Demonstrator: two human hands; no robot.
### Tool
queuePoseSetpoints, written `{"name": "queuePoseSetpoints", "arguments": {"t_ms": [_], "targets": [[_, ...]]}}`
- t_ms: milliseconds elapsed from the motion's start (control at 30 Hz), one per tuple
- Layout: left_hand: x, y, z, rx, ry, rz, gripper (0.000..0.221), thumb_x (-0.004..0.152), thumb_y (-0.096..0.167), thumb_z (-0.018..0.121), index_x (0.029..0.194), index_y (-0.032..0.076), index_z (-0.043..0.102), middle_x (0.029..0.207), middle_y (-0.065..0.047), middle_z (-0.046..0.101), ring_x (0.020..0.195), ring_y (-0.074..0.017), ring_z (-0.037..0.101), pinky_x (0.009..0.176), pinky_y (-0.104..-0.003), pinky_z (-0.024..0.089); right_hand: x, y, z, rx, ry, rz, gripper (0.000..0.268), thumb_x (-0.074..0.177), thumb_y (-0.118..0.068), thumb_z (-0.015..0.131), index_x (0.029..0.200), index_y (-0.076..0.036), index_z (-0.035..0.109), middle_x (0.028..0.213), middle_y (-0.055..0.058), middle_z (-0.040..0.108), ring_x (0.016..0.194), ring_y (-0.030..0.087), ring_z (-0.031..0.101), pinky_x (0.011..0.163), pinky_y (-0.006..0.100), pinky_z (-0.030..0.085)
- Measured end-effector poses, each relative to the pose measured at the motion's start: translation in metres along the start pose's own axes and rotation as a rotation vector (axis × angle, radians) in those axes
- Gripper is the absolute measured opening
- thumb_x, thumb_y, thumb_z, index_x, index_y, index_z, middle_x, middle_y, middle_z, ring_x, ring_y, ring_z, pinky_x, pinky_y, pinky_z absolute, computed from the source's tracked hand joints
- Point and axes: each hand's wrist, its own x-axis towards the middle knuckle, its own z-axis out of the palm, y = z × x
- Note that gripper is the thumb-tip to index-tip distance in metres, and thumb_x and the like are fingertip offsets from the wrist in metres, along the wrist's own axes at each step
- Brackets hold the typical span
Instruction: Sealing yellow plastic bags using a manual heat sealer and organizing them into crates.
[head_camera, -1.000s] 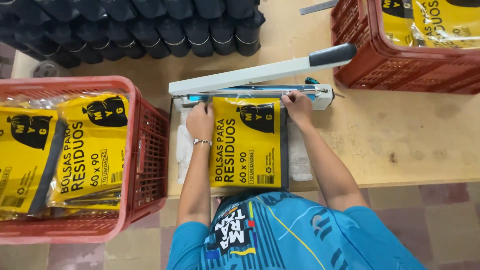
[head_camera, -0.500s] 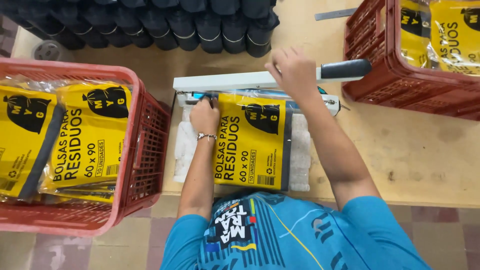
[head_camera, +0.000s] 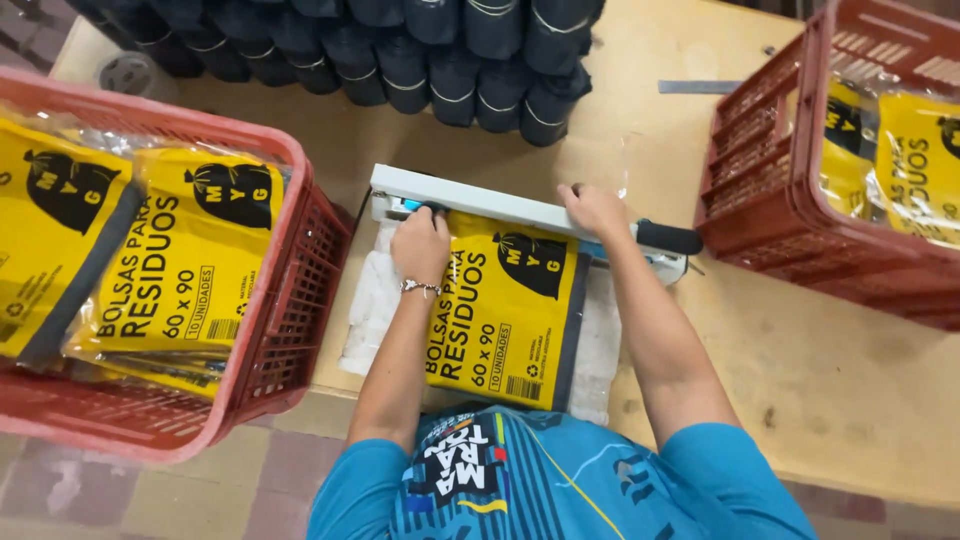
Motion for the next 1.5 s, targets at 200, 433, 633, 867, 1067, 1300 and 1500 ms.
{"name": "queuePoseSetpoints", "arguments": {"t_ms": [200, 433, 633, 867, 1067, 1300, 1500], "targets": [[-0.014, 0.005, -0.068, -0.093, 0.029, 0.032, 0.023, 0.082, 0.033, 0.072, 0.092, 0.015, 0.062, 0.081, -0.008, 0.064, 0.079, -0.0319, 0.069, 0.068, -0.045, 0.057, -0.03, -0.024, -0.02, 0.008, -0.056, 0.013, 0.077, 0.098, -0.064, 0.027, 0.133, -0.006, 0.063, 0.133, 0.026, 0.062, 0.13, 0.045, 0.053, 0.11, 0.056, 0.037], [-0.011, -0.012, -0.285, -0.303, -0.273, 0.04, 0.024, 0.089, 0.036, 0.067, 0.105, 0.017, 0.067, 0.082, -0.005, 0.068, 0.086, -0.0278, 0.07, 0.074, -0.041, 0.055, -0.029, -0.026, -0.014, -0.067, -0.054, 0.012, 0.09, 0.094, -0.084, 0.029, 0.129, -0.011, 0.067, 0.126, 0.025, 0.068, 0.127, 0.044, 0.056, 0.107, 0.054, 0.036], [0.074, -0.138, -0.319, 0.159, -0.296, -0.019, 0.017, 0.095, 0.025, 0.055, 0.093, 0.009, 0.059, 0.081, -0.015, 0.066, 0.076, -0.0385, 0.066, 0.065, -0.052, 0.052, -0.033, -0.032, -0.014, -0.127, -0.026, 0.063, 0.083, 0.095, -0.078, 0.03, 0.119, -0.011, 0.071, 0.116, 0.027, 0.071, 0.115, 0.046, 0.061, 0.094, 0.052, 0.042], [0.114, -0.322, -0.256, 0.707, -0.723, -0.293, 0.045, 0.095, 0.018, 0.061, 0.138, 0.008, 0.049, 0.125, -0.016, 0.055, 0.111, -0.0351, 0.053, 0.082, -0.049, 0.058, -0.043, -0.052, -0.022, -0.163, -0.054, 0.185, 0.079, 0.091, -0.075, 0.027, 0.121, -0.016, 0.07, 0.12, 0.024, 0.07, 0.115, 0.043, 0.061, 0.092, 0.051, 0.043], [0.118, -0.37, -0.212, 0.911, -0.567, -0.088, 0.026, 0.101, 0.022, 0.05, 0.12, 0.009, 0.062, 0.109, -0.013, 0.066, 0.088, -0.0273, 0.065, 0.059, -0.036, 0.06, -0.036, -0.041, -0.013, -0.194, 0.017, 0.138, 0.081, 0.093, -0.078, 0.027, 0.11, -0.013, 0.072, 0.114, 0.023, 0.071, 0.109, 0.044, 0.064, 0.082, 0.052, 0.047], [0.157, -0.301, -0.282, 0.606, -0.474, -0.122, 0.02, 0.091, 0.011, 0.058, 0.1, 0.001, 0.073, 0.092, -0.02, 0.077, 0.084, -0.0416, 0.075, 0.066, -0.049, 0.06, -0.045, -0.049, -0.015, -0.113, 0.136, 0.177, 0.066, 0.091, -0.07, 0.036, 0.099, -0.014, 0.069, 0.107, 0.017, 0.072, 0.105, 0.041, 0.065, 0.08, 0.049, 0.047], [0.153, -0.244, -0.304, -0.036, -0.762, -0.003, 0.037, 0.091, 0.04, 0.06, 0.111, 0.012, 0.073, 0.106, -0.009, 0.076, 0.097, -0.0272, 0.068, 0.086, -0.041, 0.049, -0.042, -0.039, -0.022, -0.127, 0.297, 0.015, 0.06, 0.096, -0.062, 0.042, 0.102, -0.01, 0.071, 0.101, 0.02, 0.071, 0.09, 0.04, 0.066, 0.073, 0.05, 0.049]]}}
